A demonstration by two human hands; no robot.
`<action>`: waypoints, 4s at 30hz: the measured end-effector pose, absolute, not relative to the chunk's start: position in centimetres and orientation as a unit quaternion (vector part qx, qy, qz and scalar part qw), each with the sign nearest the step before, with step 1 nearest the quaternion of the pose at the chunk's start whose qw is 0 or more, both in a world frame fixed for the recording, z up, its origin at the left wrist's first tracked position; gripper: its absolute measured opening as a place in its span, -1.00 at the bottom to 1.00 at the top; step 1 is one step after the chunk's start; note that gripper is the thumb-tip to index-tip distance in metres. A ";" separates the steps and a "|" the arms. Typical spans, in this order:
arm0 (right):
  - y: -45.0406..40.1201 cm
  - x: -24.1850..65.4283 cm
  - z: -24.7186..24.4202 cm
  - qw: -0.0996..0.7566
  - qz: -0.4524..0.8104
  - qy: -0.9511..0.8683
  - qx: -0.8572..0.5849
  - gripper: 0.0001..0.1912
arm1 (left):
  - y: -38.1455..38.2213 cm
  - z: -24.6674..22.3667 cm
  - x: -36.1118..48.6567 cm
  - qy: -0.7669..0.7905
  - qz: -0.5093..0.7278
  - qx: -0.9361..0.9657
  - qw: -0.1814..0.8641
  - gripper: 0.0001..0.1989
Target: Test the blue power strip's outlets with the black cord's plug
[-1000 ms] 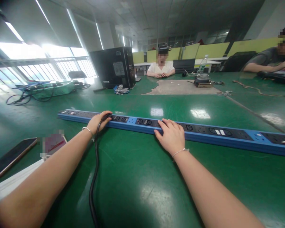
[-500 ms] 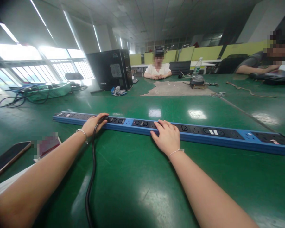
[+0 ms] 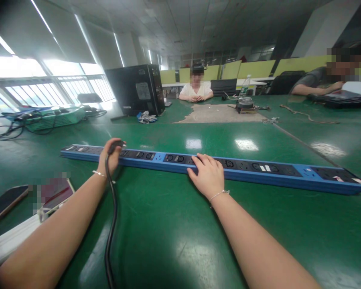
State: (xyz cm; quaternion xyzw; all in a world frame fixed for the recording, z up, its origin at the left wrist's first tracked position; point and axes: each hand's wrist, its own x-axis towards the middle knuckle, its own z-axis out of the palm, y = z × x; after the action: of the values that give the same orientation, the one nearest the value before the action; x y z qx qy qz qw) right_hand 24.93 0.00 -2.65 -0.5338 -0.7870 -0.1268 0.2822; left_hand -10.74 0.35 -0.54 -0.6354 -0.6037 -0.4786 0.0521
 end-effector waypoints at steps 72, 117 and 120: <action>0.7 25.8 -2.6 0.422 -0.042 -0.746 -0.513 -0.42 | 0.2 1.6 5.3 -0.552 -0.370 -0.737 -0.123 -0.66; -0.3 24.3 -2.4 0.401 -0.034 -0.831 -0.385 -0.39 | 0.4 -1.1 10.9 -0.559 -0.182 -0.805 0.078 -0.55; 0.0 24.3 -2.7 0.407 -0.034 -0.821 -0.400 -0.49 | 0.5 -1.3 10.8 -0.553 -0.200 -0.805 0.083 -0.53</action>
State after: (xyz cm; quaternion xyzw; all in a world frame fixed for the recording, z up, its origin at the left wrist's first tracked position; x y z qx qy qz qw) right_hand 24.29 0.05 -2.67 -0.3999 -0.8206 -0.0341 0.4069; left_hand 10.84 0.47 -1.34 -0.8046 -0.5529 -0.2000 0.0833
